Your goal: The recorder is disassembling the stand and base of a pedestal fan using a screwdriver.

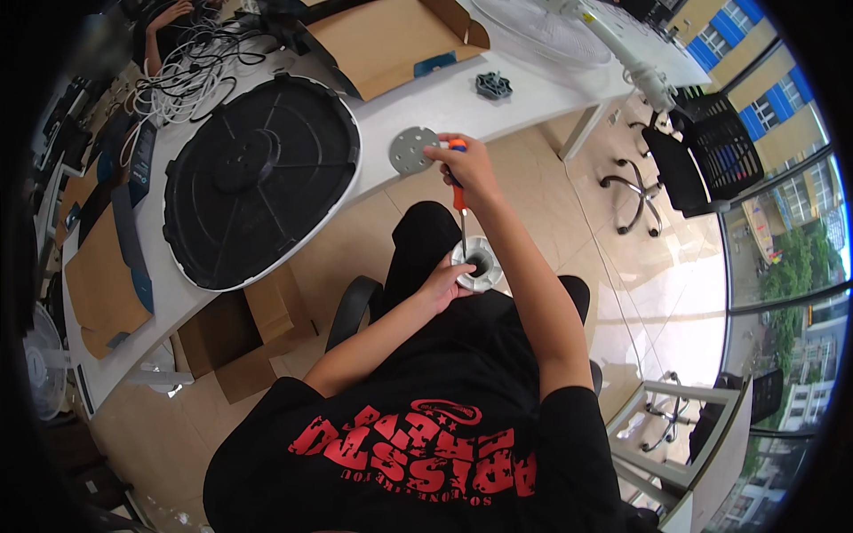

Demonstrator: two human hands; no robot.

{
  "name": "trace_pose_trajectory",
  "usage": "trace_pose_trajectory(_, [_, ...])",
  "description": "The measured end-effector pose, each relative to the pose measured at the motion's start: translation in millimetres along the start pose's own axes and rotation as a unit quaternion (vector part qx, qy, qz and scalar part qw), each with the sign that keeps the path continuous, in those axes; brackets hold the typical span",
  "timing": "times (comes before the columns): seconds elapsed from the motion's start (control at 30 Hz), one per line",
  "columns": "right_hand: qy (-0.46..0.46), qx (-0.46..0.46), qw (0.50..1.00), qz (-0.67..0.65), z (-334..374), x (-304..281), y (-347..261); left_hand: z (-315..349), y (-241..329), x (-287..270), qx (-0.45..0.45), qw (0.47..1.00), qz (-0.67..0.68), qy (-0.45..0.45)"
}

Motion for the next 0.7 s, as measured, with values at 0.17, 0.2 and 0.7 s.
trace_pose_trajectory(0.17, [0.064, -0.123, 0.967, 0.215, -22.5, 4.9, -5.5, -1.0, 0.1, -1.9, 0.013, 1.0, -0.001, -0.001])
trace_pose_trajectory(0.2, [0.058, -0.143, 0.959, 0.238, -25.1, 8.7, -7.4, -0.7, 2.4, -1.1, 0.026, 1.0, -0.001, -0.012])
trace_pose_trajectory(0.7, [0.133, -0.231, 0.952, 0.151, 29.1, -91.3, 2.3, 13.4, 8.7, -0.8, 0.017, 0.991, -0.13, -0.005])
Point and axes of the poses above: each hand's wrist, its own z-axis away from the middle knuckle, its own x-axis out of the palm, y = z × x, the point moved 8 cm from there along -z, towards the middle knuckle, and after that the axes turned 14 degrees about -z, right-handed, at the moved point
